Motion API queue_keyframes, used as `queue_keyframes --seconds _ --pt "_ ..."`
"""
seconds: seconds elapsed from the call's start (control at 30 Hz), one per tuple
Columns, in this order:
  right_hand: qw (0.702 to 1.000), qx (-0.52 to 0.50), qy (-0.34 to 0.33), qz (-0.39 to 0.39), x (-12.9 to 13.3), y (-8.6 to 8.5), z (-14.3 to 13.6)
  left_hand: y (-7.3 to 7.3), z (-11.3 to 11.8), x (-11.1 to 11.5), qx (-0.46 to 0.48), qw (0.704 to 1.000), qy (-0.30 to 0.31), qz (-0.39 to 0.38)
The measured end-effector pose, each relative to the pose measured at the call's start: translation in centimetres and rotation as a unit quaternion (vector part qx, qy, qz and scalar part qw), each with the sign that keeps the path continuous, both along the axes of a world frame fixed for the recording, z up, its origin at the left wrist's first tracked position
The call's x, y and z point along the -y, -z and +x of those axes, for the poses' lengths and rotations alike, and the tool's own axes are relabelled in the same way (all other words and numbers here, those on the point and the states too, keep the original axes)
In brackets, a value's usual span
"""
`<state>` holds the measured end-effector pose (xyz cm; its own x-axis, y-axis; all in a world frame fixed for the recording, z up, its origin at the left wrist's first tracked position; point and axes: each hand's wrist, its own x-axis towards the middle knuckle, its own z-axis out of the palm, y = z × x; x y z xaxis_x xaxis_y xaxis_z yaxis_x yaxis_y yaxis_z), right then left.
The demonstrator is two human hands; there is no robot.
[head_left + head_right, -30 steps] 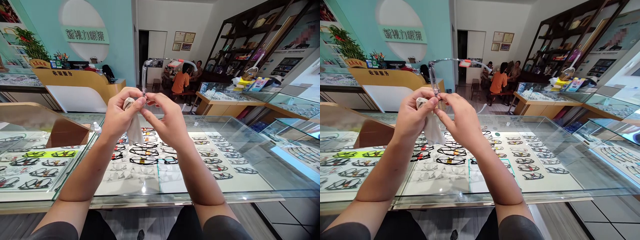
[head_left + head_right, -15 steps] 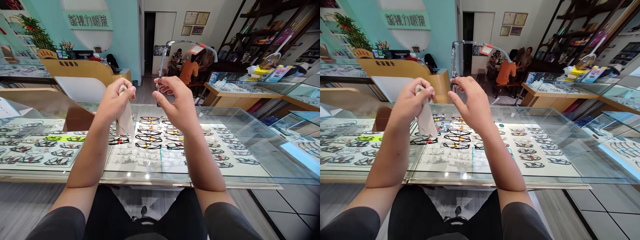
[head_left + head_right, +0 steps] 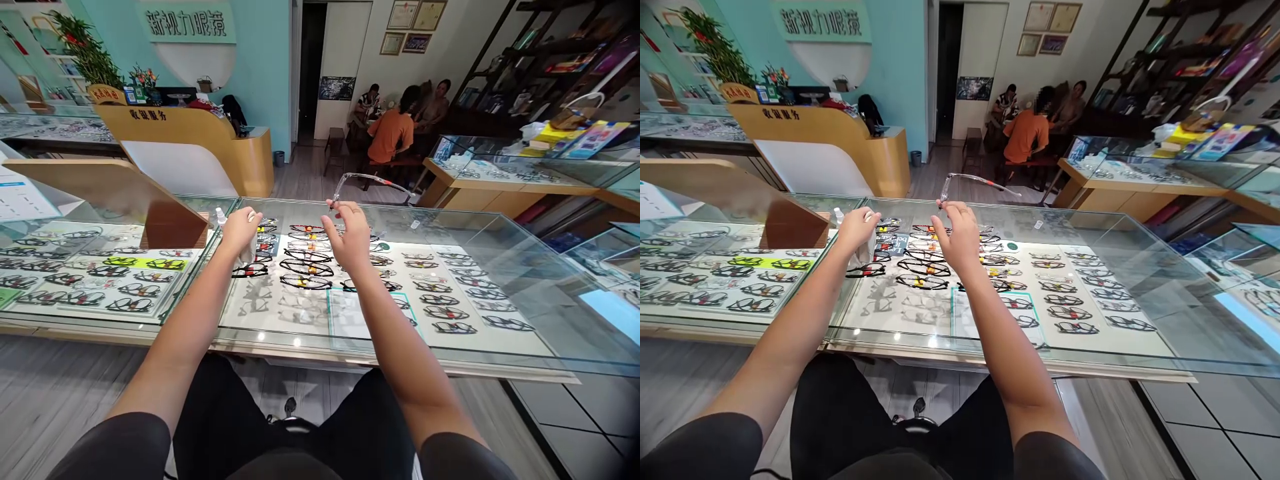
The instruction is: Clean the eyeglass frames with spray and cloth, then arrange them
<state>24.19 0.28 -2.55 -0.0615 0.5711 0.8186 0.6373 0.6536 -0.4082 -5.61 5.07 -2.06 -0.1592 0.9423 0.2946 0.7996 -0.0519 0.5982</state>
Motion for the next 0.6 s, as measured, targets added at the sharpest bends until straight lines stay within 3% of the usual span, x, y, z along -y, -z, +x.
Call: queue_keyframes --seconds 0.1,0.23,0.37,0.5,0.6 --pt "1.000 0.022 0.015 -0.012 -0.4 0.7 0.1 0.7 -0.1 -0.3 -0.029 0.999 -0.008 0.026" --pt "0.999 0.042 0.026 -0.020 -0.8 1.2 0.3 0.8 -0.9 -0.7 -0.011 0.991 -0.007 0.131" --pt "0.999 0.033 0.027 -0.006 -1.0 1.3 0.5 0.7 -2.1 -1.2 0.015 0.974 -0.092 0.205" --pt "0.999 0.030 0.028 -0.001 -1.0 1.4 0.5 1.2 -3.1 -1.6 0.053 0.961 -0.161 0.220" --pt "0.999 0.031 0.032 0.001 -1.1 1.6 0.5 1.8 -3.7 -2.1 0.074 0.961 -0.173 0.203"
